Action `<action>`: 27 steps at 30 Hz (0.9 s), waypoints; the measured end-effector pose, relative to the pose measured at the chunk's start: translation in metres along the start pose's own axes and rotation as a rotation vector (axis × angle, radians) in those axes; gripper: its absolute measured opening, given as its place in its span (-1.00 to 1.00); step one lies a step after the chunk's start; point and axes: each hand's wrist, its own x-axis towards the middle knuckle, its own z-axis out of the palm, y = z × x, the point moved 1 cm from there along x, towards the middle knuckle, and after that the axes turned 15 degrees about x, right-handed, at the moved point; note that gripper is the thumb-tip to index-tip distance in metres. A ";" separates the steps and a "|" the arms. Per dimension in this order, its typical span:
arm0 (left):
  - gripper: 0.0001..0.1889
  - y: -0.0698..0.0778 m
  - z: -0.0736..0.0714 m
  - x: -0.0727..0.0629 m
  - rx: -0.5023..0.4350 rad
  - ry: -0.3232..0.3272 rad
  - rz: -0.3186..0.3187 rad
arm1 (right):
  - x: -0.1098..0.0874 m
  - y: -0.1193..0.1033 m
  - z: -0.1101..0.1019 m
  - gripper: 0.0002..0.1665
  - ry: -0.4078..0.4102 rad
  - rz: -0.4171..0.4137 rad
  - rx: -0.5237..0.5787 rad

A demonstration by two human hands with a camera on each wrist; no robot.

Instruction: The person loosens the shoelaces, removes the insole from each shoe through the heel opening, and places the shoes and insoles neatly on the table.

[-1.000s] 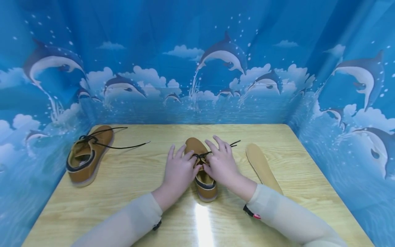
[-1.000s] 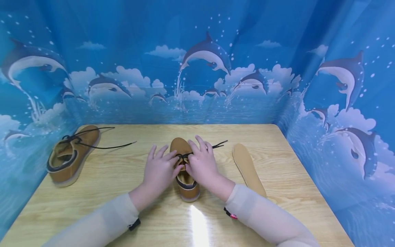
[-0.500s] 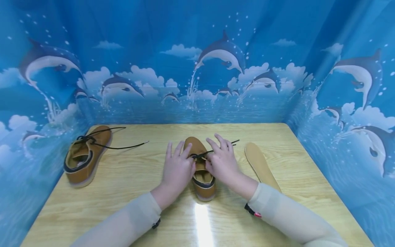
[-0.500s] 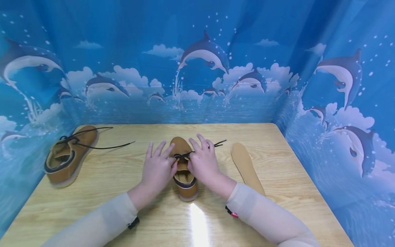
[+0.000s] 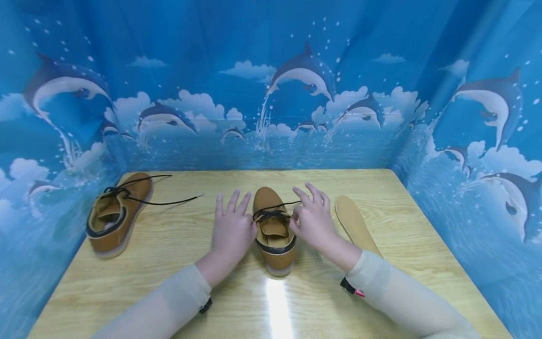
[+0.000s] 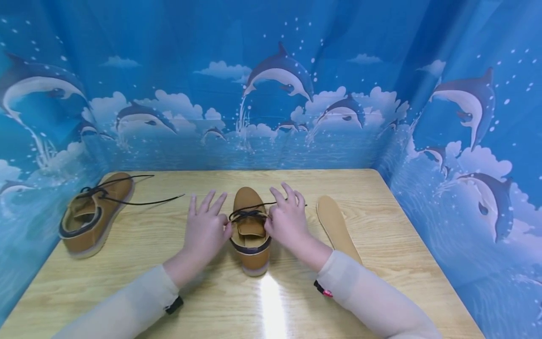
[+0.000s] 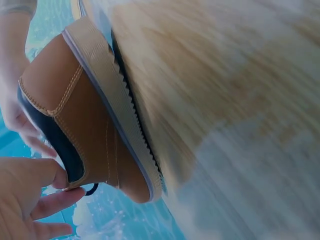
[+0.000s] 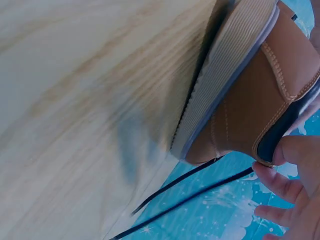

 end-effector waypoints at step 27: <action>-0.76 0.010 -0.006 0.010 -0.086 -0.039 -0.081 | 0.011 -0.016 -0.003 -0.72 -0.052 0.042 -0.015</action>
